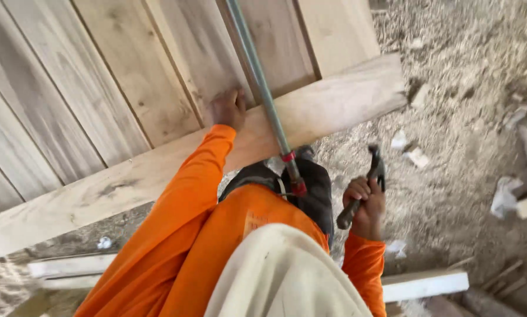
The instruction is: The person hammers nails into a wooden plank to secure it to a larger wooden structure. They use a hammer to drive the nails in and a clamp to hold the wood in place during the process.
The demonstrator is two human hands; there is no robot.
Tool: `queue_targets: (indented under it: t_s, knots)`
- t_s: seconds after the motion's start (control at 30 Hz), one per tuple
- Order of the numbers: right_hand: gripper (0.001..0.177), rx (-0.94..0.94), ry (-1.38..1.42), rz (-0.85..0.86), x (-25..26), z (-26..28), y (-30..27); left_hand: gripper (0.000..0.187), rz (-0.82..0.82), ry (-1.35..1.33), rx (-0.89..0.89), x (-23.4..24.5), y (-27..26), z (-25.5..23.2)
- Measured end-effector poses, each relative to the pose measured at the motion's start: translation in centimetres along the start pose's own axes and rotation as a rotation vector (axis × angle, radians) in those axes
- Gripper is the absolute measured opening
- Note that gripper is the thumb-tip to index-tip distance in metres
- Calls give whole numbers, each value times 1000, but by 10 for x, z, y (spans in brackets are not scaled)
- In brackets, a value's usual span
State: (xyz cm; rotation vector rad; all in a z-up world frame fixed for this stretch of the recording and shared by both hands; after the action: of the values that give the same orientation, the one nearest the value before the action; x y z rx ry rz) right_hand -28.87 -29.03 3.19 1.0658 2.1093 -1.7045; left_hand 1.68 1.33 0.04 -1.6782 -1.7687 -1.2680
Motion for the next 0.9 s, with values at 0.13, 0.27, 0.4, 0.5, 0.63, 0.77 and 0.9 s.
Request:
queue_targets:
  t_s: [0.13,0.27,0.4,0.5,0.63,0.77,0.9]
  knots:
    - [35,36,112,-164,53,82,25,22,-27,100,72,-10,9,4]
    - [33,-30,78,-251,57,151,39,23,-59,53,95,-21,7,23]
    - [32,-134,-111,-300,27,265,28,31,-321,7,284,-23,8,15]
    - [33,-148,-141,-249,-10,315,13,37,-492,-94,436,-32,31,-56]
    - [34,-8,-206,-164,-45,418,-11,30,-293,-162,469,-91,50,-201]
    - [30,111,-164,-184,-81,480,-31,64,-489,-130,131,-227,37,-165]
    - [26,169,-147,-147,-117,514,-18,97,-176,272,318,-200,69,-209]
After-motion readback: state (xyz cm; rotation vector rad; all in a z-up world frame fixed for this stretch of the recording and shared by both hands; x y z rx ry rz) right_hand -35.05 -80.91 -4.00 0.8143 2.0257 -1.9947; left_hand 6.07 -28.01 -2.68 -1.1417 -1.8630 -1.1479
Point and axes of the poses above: each hand's wrist, its own y-axis towards the middle knuckle, its own x-axis out of the back of the hand, z = x × y, the point moved 4 cm from there along y, towards the middle knuckle, and after that the axes turned 7 degrees about -z, right-handed, at the moved point
